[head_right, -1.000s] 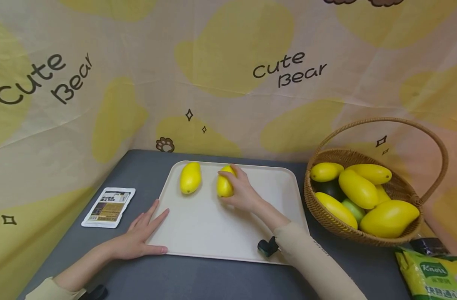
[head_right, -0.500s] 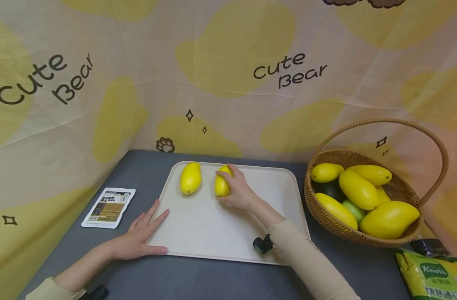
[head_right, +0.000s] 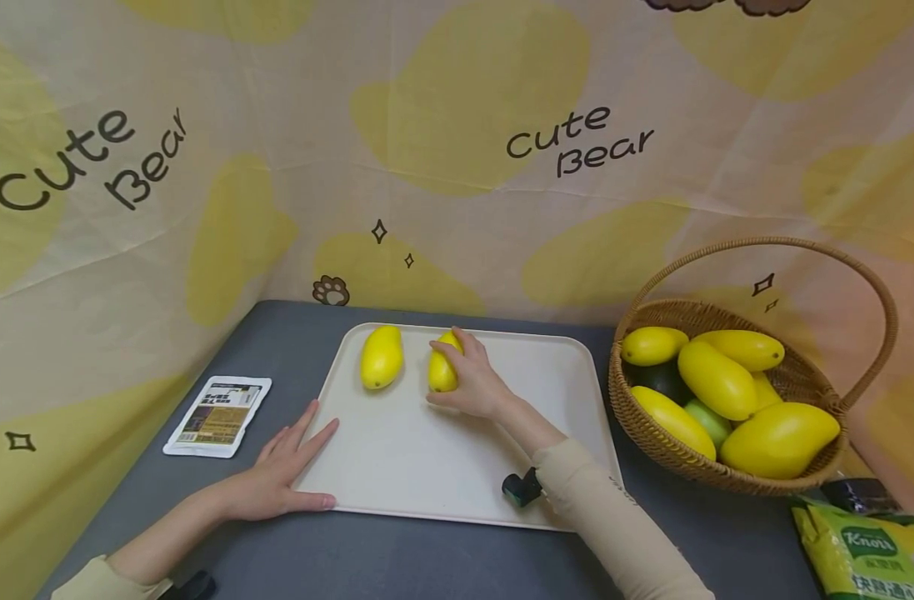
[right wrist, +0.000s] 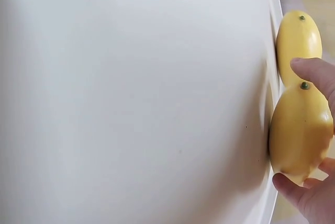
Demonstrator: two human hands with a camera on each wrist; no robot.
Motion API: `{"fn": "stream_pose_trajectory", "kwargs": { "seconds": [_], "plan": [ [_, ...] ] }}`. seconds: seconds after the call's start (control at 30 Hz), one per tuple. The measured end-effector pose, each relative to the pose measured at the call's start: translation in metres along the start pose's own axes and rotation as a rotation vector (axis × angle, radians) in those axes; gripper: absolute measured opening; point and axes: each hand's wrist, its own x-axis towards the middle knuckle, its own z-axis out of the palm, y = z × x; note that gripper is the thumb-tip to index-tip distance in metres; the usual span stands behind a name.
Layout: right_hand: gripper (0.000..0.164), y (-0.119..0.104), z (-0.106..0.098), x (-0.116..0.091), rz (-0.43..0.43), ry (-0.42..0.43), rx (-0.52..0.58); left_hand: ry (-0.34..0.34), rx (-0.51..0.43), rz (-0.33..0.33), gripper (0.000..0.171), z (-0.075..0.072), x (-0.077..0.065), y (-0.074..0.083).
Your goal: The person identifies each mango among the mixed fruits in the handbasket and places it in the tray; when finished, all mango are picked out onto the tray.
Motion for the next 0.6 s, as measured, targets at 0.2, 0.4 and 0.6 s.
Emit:
{"fn": "stream_pose_trajectory", "kwargs": {
  "seconds": [0.2,0.4,0.6],
  "plan": [
    [0.077,-0.0013,-0.0004,-0.0003,-0.009,0.009,-0.009,-0.017,0.004,-0.005,0.104,-0.0020,-0.0003,0.0032],
    [0.077,-0.0007,-0.0009,-0.0005,-0.011,0.011,-0.012,-0.005,0.006,0.006,0.104,-0.0014,-0.0003,0.0026],
    [0.075,0.0019,0.0010,-0.0004,-0.011,0.006,-0.012,-0.018,0.007,-0.010,0.104,-0.0020,0.0002,0.0033]
  ]
}}
